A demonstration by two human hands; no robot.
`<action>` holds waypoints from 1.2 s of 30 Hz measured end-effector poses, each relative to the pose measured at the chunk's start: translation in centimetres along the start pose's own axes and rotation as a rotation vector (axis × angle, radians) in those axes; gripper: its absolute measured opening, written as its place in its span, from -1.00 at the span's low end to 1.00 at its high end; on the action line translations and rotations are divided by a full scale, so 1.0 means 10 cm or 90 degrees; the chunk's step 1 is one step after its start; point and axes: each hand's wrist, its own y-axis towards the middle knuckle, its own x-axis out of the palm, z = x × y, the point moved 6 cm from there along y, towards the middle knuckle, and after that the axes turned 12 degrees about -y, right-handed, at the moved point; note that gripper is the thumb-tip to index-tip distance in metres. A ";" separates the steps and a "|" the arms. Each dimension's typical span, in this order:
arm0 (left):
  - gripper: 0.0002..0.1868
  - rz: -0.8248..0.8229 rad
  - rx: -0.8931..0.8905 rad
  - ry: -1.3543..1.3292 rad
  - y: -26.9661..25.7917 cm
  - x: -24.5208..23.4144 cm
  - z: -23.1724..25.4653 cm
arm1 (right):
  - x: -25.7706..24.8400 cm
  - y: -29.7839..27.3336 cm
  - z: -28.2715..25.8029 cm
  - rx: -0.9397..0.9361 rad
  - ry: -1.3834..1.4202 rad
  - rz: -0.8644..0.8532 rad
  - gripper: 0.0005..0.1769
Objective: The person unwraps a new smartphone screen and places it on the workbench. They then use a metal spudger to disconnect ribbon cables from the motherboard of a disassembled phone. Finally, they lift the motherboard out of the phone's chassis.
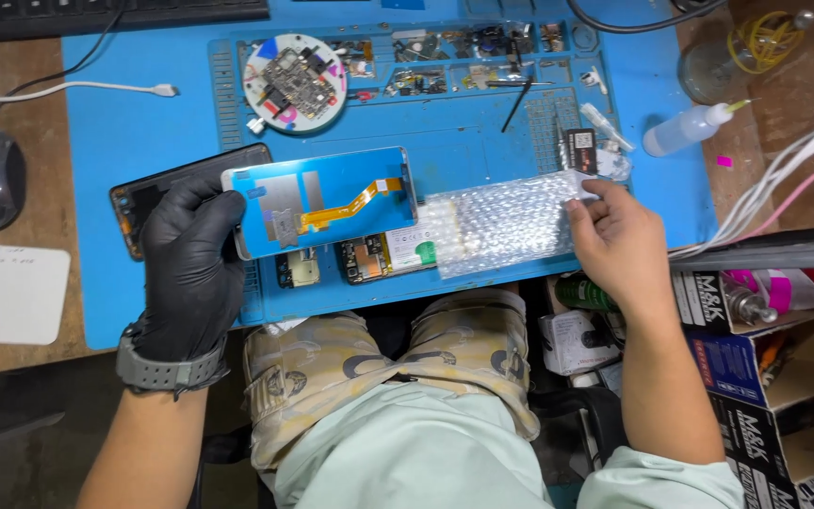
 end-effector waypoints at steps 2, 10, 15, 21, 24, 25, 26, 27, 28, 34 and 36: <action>-0.82 -0.002 -0.014 -0.005 -0.03 0.09 0.08 | -0.06 0.00 0.01 -0.001 -0.004 0.018 -0.72; -0.70 -0.027 -0.041 -0.077 0.11 -0.05 -0.09 | -0.02 0.52 0.20 0.018 -0.115 -0.037 -0.70; -0.68 -0.002 -0.049 -0.015 0.14 -0.09 -0.17 | 0.20 0.99 0.09 0.114 -0.122 -0.176 -0.33; -0.71 0.045 -0.061 -0.041 0.08 -0.17 -0.16 | 0.05 1.24 0.16 0.076 -0.155 -0.056 -0.67; -0.72 0.038 -0.057 -0.041 0.09 -0.24 -0.17 | 0.08 1.32 0.20 -0.105 -0.218 -0.022 -0.66; -0.72 0.040 -0.055 -0.040 0.09 -0.26 -0.19 | 0.08 1.31 0.13 -0.108 -0.217 -0.022 -0.66; -0.73 0.045 -0.062 -0.051 0.10 -0.27 -0.22 | 0.13 1.28 0.00 -0.188 -0.257 -0.075 -0.75; -0.74 0.050 -0.069 -0.062 0.11 -0.29 -0.25 | 0.18 1.24 -0.12 -0.268 -0.297 -0.130 -0.80; -0.74 0.049 -0.067 -0.061 0.10 -0.27 -0.24 | 0.25 1.25 -0.14 -0.268 -0.296 -0.128 -0.80; -0.67 0.036 -0.080 -0.065 0.03 -0.13 -0.19 | 0.73 1.27 -0.30 -0.455 -0.542 -0.069 -0.72; -0.65 0.023 -0.081 -0.068 0.01 -0.10 -0.15 | 0.75 1.30 -0.34 -0.451 -0.509 -0.059 -0.68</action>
